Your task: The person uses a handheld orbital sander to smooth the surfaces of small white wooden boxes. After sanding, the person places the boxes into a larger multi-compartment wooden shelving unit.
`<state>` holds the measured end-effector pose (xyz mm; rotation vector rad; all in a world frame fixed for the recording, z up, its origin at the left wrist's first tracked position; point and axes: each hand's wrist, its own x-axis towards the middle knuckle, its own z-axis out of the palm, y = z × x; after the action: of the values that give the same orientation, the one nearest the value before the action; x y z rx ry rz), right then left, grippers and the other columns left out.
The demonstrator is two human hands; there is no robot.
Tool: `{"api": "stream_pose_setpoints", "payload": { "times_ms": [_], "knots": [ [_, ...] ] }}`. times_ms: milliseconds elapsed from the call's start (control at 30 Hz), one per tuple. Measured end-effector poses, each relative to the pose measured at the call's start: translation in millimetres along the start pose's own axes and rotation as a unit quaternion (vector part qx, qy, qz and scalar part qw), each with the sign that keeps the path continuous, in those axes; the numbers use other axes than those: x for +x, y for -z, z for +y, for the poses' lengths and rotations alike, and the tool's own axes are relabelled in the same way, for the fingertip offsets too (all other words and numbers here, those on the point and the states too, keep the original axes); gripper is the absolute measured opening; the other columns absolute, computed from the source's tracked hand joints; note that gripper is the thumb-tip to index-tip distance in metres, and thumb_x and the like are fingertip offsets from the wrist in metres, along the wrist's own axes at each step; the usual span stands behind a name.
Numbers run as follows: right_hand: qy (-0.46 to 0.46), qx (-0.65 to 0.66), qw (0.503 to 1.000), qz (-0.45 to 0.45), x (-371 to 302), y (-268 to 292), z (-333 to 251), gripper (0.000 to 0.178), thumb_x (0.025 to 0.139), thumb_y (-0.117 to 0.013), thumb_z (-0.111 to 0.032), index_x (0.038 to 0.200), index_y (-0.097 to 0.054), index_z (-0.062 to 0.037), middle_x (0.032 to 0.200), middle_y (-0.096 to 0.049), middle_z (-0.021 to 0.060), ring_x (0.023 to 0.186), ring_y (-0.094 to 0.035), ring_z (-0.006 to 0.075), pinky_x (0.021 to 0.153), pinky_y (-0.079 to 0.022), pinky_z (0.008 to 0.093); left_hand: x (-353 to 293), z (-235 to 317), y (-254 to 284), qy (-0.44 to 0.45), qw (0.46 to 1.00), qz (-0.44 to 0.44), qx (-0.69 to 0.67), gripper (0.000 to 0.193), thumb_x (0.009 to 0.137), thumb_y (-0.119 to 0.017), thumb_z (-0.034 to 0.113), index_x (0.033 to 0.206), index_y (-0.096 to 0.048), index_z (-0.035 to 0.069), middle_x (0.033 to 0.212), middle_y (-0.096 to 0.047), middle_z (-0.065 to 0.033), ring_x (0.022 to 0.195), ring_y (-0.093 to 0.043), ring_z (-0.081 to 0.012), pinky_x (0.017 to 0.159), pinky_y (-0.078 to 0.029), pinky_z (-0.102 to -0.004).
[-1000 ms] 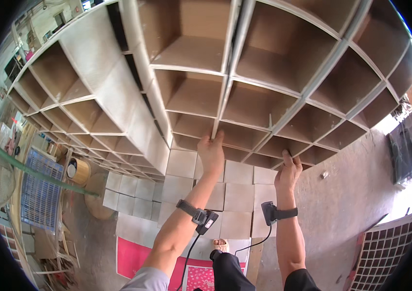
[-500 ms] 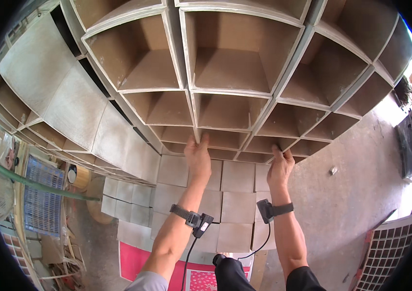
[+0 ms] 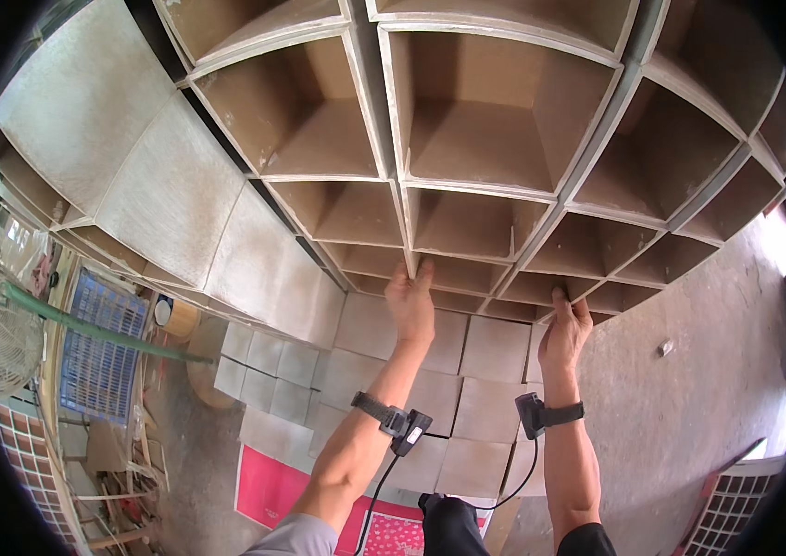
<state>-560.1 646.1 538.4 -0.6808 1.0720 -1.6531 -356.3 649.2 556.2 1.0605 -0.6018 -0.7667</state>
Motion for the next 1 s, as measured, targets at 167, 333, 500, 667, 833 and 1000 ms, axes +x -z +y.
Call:
{"api": "stream_pose_setpoints", "payload": {
  "times_ms": [167, 333, 500, 667, 833, 1000],
  "knots": [
    [0.001, -0.004, 1.0, 0.003, -4.4, -5.9, 0.2, 0.035, 0.091, -0.058, 0.0, 0.125, -0.058, 0.007, 0.117, -0.062, 0.008, 0.106, -0.053, 0.0154, 0.096, -0.039, 0.0277, 1.3, 3.3, 4.9, 0.001, 1.0, 0.016, 0.016, 0.017, 0.093, -0.065, 0.014, 0.104, -0.066, 0.0, 0.082, -0.058, 0.0057, 0.072, -0.042, -0.0028, 0.064, -0.035, -0.0206],
    [-0.01, -0.007, 1.0, 0.007, -4.1, -6.6, 0.4, 0.035, 0.091, -0.058, -0.002, 0.125, -0.057, 0.0073, 0.119, -0.062, 0.0087, 0.107, -0.053, 0.0154, 0.097, -0.038, 0.028, 1.2, 8.0, 5.6, 0.006, 1.0, 0.013, 0.013, 0.017, 0.093, -0.066, 0.013, 0.104, -0.066, 0.001, 0.08, -0.056, 0.0065, 0.069, -0.04, -0.0014, 0.059, -0.033, -0.02],
    [0.005, -0.007, 1.0, -0.006, -14.1, -10.2, -13.2, 0.026, 0.091, -0.063, -0.002, 0.117, -0.064, 0.0017, 0.109, -0.065, 0.0012, 0.098, -0.055, 0.0084, 0.088, -0.042, 0.0231, -3.9, 7.6, 5.0, -0.004, 0.998, 0.049, 0.051, 0.019, 0.093, -0.065, 0.015, 0.107, -0.067, 0.001, 0.086, -0.062, 0.0033, 0.077, -0.048, -0.0047, 0.07, -0.04, -0.0227],
    [-0.026, -0.059, 0.998, -0.018, -19.2, 6.8, -22.2, 0.018, 0.092, -0.064, -0.009, 0.109, -0.066, -0.0027, 0.092, -0.059, -0.0059, 0.083, -0.048, 0.0039, 0.074, -0.039, 0.0212, -10.7, 11.6, 7.7, -0.01, 0.996, 0.029, 0.087, 0.021, 0.093, -0.067, 0.018, 0.105, -0.067, 0.001, 0.087, -0.064, 0.0013, 0.078, -0.051, -0.006, 0.071, -0.041, -0.0228],
    [-0.036, -0.086, 0.996, 0.007, -27.7, 9.7, -40.8, 0.018, 0.093, -0.061, -0.01, 0.11, -0.062, -0.0029, 0.09, -0.058, -0.0043, 0.079, -0.047, 0.0035, 0.068, -0.038, 0.0222, -24.4, 32.2, 3.4, 0.067, 0.985, 0.016, 0.157, 0.028, 0.092, -0.068, 0.021, 0.112, -0.065, 0.002, 0.088, -0.064, -0.0001, 0.076, -0.053, -0.007, 0.067, -0.042, -0.0221],
    [-0.06, -0.096, 0.994, 0.003, -20.9, 15.4, -34.1, 0.027, 0.096, -0.057, -0.011, 0.12, -0.058, 0.0018, 0.104, -0.063, -0.0002, 0.096, -0.051, 0.0069, 0.085, -0.042, 0.0224, -23.9, 29.4, 7.4, 0.076, 0.988, -0.024, 0.13, 0.035, 0.092, -0.067, 0.017, 0.121, -0.06, 0.0, 0.113, -0.064, -0.0057, 0.1, -0.057, -0.0129, 0.088, -0.042, -0.0279]
  ]
}}
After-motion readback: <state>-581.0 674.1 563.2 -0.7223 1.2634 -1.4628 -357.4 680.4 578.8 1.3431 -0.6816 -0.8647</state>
